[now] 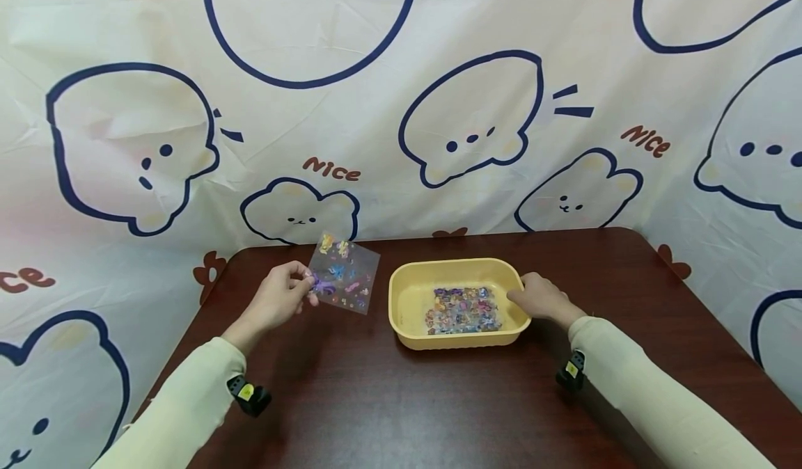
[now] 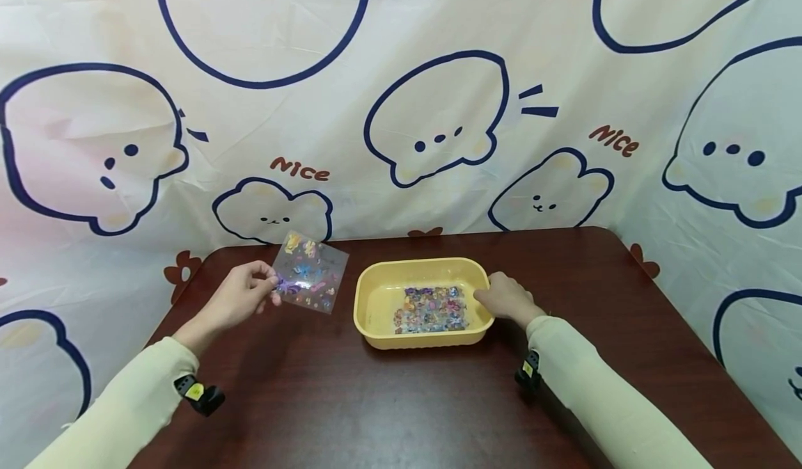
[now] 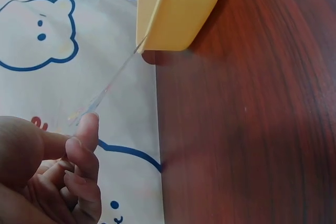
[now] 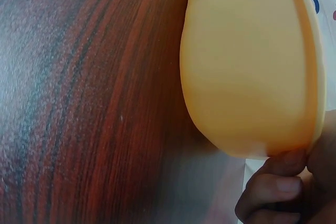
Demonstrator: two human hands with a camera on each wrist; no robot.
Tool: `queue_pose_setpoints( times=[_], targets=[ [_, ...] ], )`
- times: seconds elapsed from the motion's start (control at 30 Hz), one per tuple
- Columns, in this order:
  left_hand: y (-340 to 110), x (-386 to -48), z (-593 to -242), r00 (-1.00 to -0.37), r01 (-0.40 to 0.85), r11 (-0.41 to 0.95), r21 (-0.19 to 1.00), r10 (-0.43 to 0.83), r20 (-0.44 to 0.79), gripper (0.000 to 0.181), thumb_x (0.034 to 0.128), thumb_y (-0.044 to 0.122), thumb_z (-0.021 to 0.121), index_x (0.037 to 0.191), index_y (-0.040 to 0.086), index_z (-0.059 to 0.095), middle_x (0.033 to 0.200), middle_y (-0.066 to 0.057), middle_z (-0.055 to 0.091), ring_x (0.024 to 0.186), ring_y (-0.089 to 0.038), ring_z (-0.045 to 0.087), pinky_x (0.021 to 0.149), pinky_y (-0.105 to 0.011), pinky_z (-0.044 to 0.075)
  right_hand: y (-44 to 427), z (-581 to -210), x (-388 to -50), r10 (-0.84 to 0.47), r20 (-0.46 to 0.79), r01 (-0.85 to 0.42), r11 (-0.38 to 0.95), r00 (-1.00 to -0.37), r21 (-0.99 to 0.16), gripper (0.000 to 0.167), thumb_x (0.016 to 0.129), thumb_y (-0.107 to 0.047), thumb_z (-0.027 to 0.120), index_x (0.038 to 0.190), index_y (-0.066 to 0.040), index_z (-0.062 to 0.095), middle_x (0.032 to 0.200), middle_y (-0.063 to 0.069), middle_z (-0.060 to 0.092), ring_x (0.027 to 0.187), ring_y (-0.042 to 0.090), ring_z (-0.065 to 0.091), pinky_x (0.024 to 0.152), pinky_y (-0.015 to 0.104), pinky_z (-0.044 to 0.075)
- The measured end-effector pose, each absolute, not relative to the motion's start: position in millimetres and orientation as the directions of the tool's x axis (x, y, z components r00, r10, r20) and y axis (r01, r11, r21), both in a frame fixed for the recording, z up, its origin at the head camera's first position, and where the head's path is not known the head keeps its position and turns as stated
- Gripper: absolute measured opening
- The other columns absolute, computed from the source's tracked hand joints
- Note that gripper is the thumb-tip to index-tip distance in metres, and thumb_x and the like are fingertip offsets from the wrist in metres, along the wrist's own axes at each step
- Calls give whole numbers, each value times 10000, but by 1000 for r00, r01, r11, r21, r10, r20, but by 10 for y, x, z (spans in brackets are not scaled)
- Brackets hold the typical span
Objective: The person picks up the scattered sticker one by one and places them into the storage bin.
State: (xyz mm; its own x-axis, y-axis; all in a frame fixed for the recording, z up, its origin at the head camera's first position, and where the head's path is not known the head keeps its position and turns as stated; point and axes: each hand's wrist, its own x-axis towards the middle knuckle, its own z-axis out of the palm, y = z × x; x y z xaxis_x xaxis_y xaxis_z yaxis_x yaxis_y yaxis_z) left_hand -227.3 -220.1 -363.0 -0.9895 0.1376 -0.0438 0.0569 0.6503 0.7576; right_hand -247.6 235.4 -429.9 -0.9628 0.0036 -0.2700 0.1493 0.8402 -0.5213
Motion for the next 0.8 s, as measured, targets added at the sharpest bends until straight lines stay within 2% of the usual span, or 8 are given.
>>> queue_pose_setpoints(
  times=[0.23, 0.8],
  targets=[
    [-2116, -2274, -3597, -989, 73, 631, 772, 147, -26, 137, 1068, 116, 482, 1081, -11, 533, 793, -171, 727, 530, -139, 484, 487, -265, 428, 2359, -4296, -2478, 4, -273, 152, 840, -962, -521, 392, 974, -282, 538, 1151, 56, 626, 798, 95, 660, 631, 160, 648, 580, 292, 508],
    [-1880, -2262, -3523, -981, 107, 567, 817, 192, -5, 125, 1061, 102, 491, 1047, -16, 530, 746, -137, 723, 492, -110, 454, 479, -251, 408, 2360, -4301, -2477, 4, -284, 158, 837, -959, -523, 387, 976, -279, 533, 1148, 58, 617, 810, 99, 659, 638, 160, 647, 577, 290, 519]
  ],
)
